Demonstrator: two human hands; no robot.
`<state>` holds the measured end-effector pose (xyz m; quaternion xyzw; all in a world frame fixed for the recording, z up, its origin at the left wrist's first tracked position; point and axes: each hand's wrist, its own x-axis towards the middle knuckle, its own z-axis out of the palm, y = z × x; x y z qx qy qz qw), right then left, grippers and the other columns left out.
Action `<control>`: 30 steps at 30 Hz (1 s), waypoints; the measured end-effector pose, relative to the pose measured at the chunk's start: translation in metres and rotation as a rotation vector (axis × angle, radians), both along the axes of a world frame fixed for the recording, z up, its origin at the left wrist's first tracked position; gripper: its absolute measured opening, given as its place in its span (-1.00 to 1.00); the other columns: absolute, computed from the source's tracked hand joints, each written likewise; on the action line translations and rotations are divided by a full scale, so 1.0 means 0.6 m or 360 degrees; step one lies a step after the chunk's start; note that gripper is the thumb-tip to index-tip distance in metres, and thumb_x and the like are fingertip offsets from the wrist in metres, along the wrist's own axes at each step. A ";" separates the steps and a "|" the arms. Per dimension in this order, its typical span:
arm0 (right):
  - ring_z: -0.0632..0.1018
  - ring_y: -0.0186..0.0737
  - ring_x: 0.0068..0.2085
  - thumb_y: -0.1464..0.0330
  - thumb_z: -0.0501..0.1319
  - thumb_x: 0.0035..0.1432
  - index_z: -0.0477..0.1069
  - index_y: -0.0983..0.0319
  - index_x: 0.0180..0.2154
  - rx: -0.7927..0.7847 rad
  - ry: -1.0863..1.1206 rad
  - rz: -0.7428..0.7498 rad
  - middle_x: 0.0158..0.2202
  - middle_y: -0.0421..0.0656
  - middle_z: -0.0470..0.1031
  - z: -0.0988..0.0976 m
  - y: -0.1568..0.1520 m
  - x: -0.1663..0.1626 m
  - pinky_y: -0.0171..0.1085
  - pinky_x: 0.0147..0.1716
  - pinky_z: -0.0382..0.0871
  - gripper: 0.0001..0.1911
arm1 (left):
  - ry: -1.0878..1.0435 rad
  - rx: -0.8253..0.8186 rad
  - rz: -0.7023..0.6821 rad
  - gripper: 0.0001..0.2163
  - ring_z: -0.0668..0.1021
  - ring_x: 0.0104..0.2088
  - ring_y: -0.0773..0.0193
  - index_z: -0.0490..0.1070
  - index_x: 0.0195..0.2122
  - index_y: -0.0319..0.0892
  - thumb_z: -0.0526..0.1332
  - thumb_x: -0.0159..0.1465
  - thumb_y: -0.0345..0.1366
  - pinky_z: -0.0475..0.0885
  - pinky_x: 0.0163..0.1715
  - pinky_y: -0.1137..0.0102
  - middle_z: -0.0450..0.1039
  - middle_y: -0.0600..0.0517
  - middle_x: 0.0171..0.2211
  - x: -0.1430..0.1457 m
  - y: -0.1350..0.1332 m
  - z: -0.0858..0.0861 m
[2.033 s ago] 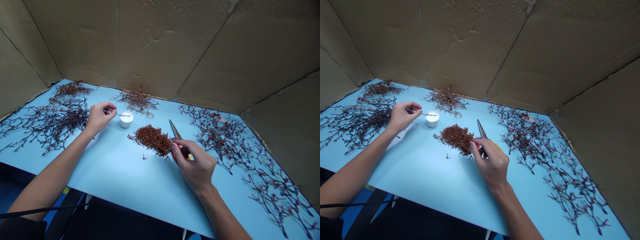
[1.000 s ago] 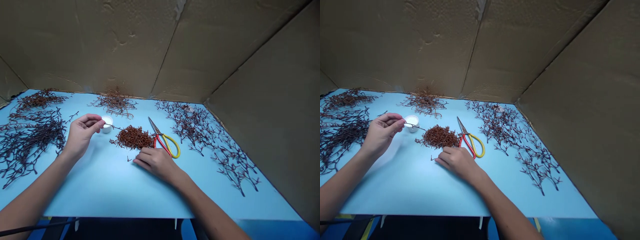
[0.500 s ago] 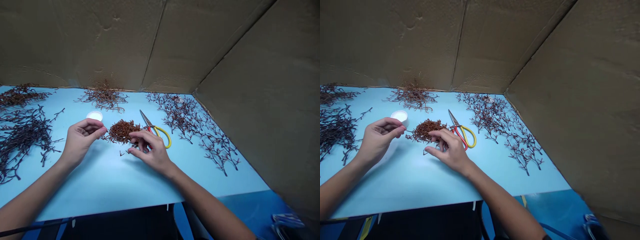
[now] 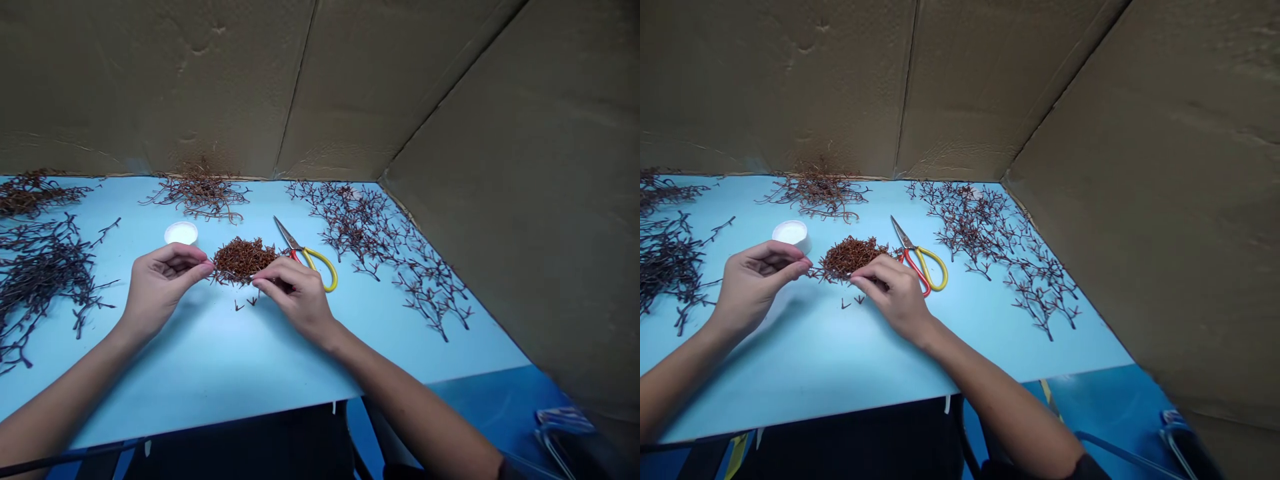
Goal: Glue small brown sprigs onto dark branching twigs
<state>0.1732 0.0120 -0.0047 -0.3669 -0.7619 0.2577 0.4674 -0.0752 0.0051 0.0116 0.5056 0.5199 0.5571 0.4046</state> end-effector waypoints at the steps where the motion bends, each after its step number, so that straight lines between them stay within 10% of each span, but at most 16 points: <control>1: 0.58 -0.25 -0.33 0.34 0.37 0.38 0.67 0.17 -0.23 -0.0013 -0.0008 -0.0017 -0.30 -0.14 0.65 0.001 0.000 0.001 -0.25 -0.37 0.45 -0.90 | 0.0008 0.0010 0.0015 -0.77 0.65 -0.37 0.21 0.66 -0.35 -0.09 0.62 0.06 -0.18 0.63 -0.28 0.36 0.63 0.02 -0.40 0.000 -0.001 0.001; 30: 0.40 -0.43 -0.51 0.34 0.38 0.34 0.64 0.20 -0.15 -0.0138 0.0131 -0.0009 -0.21 -0.17 0.59 0.020 -0.007 0.004 -0.31 -0.51 0.34 -0.91 | -0.0312 -0.0048 0.0114 -0.81 0.54 -0.44 0.37 0.69 -0.31 -0.11 0.59 0.05 -0.34 0.45 -0.40 0.51 0.60 0.08 -0.45 -0.017 0.012 0.003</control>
